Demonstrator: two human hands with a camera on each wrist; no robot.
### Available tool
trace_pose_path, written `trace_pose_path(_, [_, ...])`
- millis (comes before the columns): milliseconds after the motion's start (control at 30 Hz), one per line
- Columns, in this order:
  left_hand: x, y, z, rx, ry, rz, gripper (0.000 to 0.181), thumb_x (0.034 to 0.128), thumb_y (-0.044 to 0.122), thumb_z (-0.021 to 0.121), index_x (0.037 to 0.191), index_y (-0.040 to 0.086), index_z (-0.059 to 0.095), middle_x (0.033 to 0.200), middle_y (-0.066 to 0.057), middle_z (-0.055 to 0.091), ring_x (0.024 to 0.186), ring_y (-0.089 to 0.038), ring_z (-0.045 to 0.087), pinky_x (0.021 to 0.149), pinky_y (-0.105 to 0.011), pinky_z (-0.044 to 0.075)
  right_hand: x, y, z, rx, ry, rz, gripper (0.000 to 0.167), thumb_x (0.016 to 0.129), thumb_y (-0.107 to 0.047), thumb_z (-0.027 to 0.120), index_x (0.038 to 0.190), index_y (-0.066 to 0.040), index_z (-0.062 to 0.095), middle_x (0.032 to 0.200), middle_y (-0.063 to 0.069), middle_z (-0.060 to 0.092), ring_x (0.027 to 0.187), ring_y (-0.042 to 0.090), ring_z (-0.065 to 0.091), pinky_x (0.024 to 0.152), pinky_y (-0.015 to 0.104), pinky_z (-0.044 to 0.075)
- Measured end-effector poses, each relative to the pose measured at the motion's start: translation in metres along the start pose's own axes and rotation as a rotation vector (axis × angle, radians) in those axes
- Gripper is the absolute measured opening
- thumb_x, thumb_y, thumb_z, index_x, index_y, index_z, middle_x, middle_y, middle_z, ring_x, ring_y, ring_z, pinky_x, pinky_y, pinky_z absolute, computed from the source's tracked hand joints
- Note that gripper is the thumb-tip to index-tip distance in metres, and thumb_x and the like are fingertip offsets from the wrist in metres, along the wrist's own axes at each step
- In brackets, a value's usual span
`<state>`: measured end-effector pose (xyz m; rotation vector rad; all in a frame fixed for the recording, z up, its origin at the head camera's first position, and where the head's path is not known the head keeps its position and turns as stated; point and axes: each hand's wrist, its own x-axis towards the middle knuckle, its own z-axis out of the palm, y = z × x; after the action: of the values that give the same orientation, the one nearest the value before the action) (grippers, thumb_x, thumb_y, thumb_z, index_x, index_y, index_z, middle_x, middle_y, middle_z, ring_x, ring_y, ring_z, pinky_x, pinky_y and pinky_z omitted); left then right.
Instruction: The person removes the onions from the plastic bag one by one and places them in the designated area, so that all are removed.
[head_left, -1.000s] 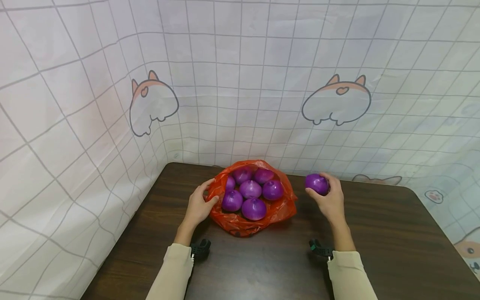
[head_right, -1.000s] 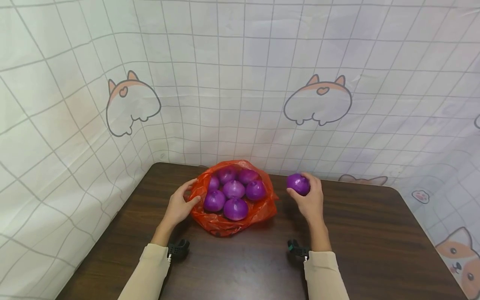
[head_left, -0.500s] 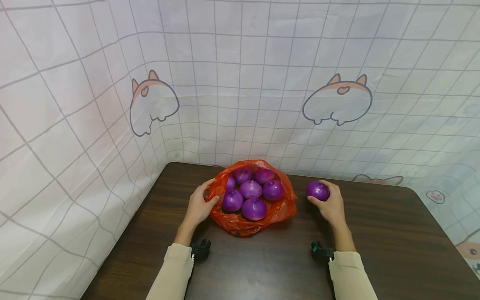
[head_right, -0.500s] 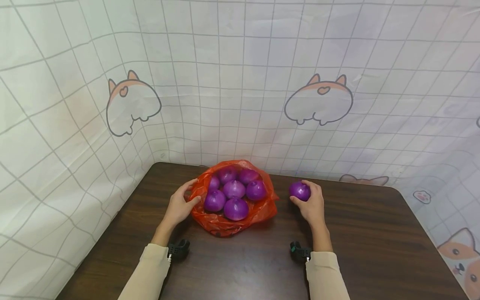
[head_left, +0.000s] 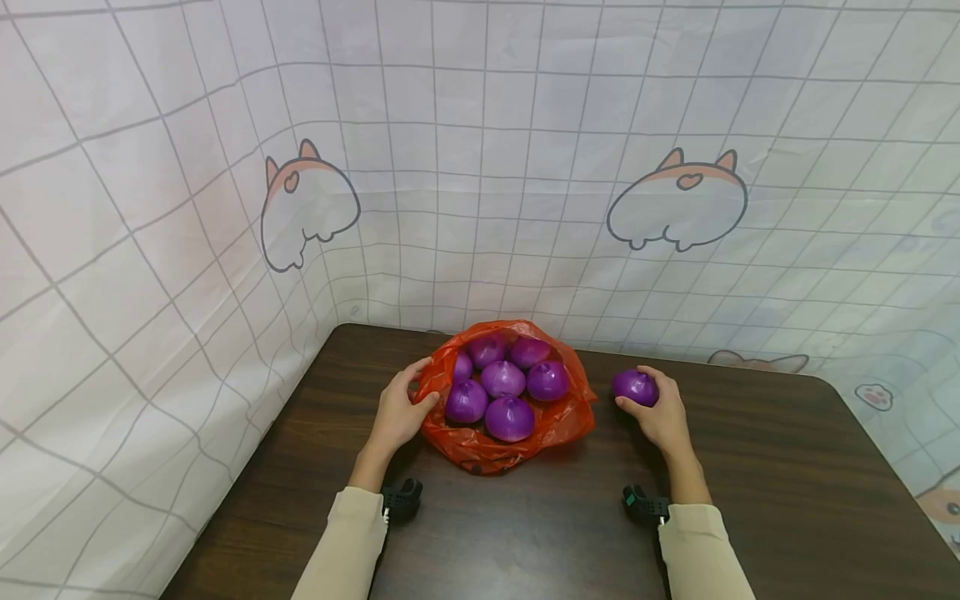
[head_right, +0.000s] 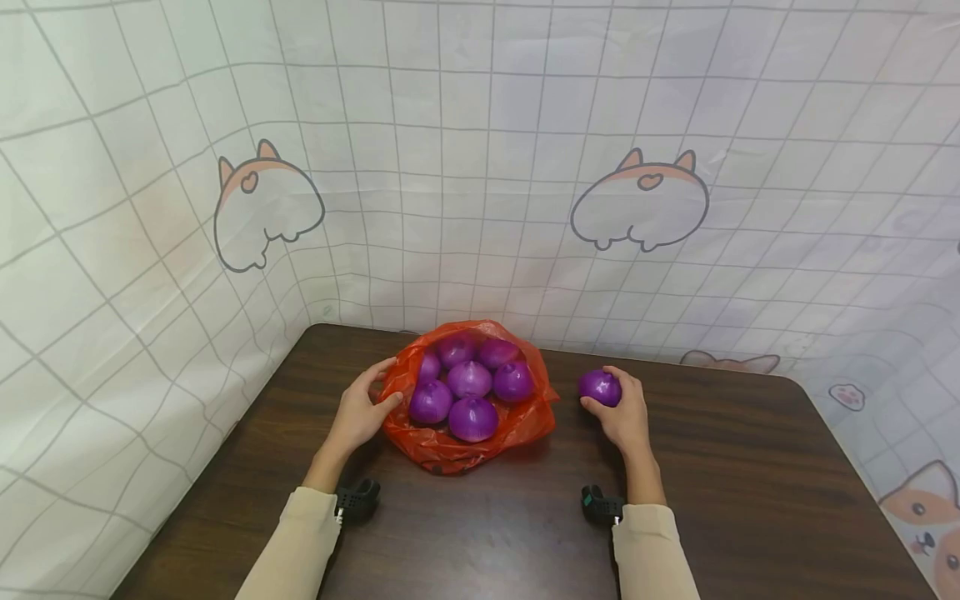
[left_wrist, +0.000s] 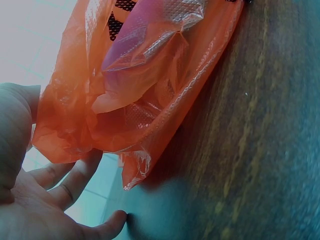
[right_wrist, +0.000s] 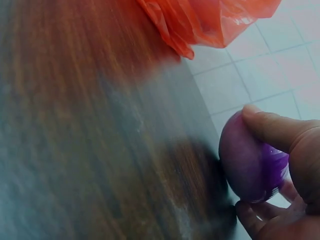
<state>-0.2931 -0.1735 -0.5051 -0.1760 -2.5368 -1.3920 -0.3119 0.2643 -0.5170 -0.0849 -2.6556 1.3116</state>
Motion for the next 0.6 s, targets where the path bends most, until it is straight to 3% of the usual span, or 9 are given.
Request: trace_pose_path(600, [0.0006,-0.0007,-0.0006,0.001,0.001,-0.010,0.060,0.0908,0.012,0.077,0.146,0.020,0.056,0.129,-0.018,0.064,0.089,-0.026,0.058,0.074,-0.033,0.049,0.0090,0.0067,0.0052,0.068,0.029,-0.002,0.071,0.092,-0.018,0.078,0.152,-0.010,0.042,0.154,0.029,0.035,0.142,0.052,0.036,0.115,0.069,0.028])
